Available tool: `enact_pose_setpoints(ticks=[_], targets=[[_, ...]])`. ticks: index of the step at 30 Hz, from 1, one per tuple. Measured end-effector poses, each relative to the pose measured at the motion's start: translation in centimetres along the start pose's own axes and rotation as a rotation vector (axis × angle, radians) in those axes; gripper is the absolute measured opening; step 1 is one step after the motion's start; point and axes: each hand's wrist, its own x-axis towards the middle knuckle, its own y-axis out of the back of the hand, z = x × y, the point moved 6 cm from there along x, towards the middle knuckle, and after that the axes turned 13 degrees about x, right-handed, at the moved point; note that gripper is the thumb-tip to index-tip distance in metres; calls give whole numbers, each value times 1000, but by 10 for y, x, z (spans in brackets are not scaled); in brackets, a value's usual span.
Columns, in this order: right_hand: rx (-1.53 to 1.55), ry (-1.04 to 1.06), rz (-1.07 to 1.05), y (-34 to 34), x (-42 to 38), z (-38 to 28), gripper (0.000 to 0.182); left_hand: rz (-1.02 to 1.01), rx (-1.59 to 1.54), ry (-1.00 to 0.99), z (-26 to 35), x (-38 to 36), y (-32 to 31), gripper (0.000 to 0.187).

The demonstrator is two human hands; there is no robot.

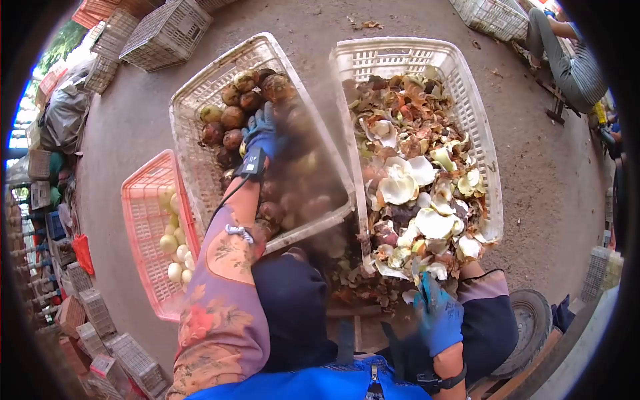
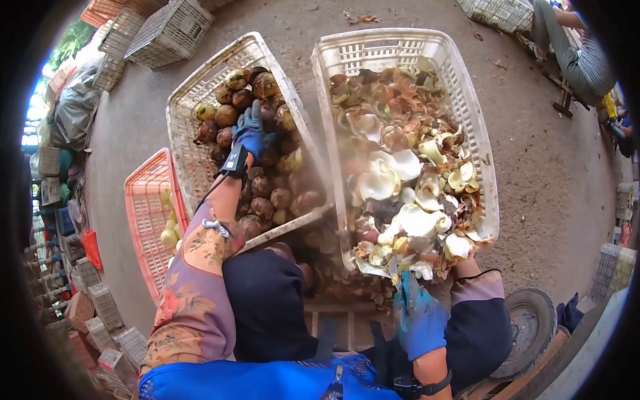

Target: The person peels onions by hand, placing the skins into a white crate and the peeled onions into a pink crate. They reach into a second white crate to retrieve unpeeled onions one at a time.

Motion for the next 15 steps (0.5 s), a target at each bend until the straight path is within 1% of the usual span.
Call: enact_pose_setpoints(ticks=[1, 3, 5, 6, 7, 9, 10, 11, 12, 13, 14, 15], targets=[[-40, -10, -13, -2, 0, 2, 40, -84, 28, -10, 3, 9, -10, 107], [-81, -23, -24, -5, 1, 6, 40, -79, 46, -19, 11, 19, -5, 105], [-61, 11, -21, -4, 3, 7, 42, -238, 27, 56, 15, 23, 0, 103], [-63, 7, -22, -3, 4, 6, 42, -109, 6, 42, 13, 25, -5, 92], [-55, -13, -33, -2, 5, 4, 44, -113, 8, 40, 10, 29, -18, 92], [-39, -39, -41, -3, 5, 3, 46, -12, -133, 141, 1, 33, -16, 79], [-27, -37, 13, 0, 5, 2, 45, 40, -353, 136, -8, 29, -7, 60], [-13, -32, 68, 4, 5, 1, 44, 46, -349, 132, -17, 19, -10, 60], [-3, -29, 76, 6, 7, -5, 44, -28, -1079, 119, -27, 7, -24, 59], [107, -21, 140, 11, 4, -18, 42, -100, -1798, 78, -39, -9, -15, 58], [203, -17, 193, 16, 3, -24, 40, -83, -1505, -130, -30, -38, 22, 59], [209, -5, 197, 15, -1, -23, 40, -66, -1203, -316, -15, -71, 57, 60]])
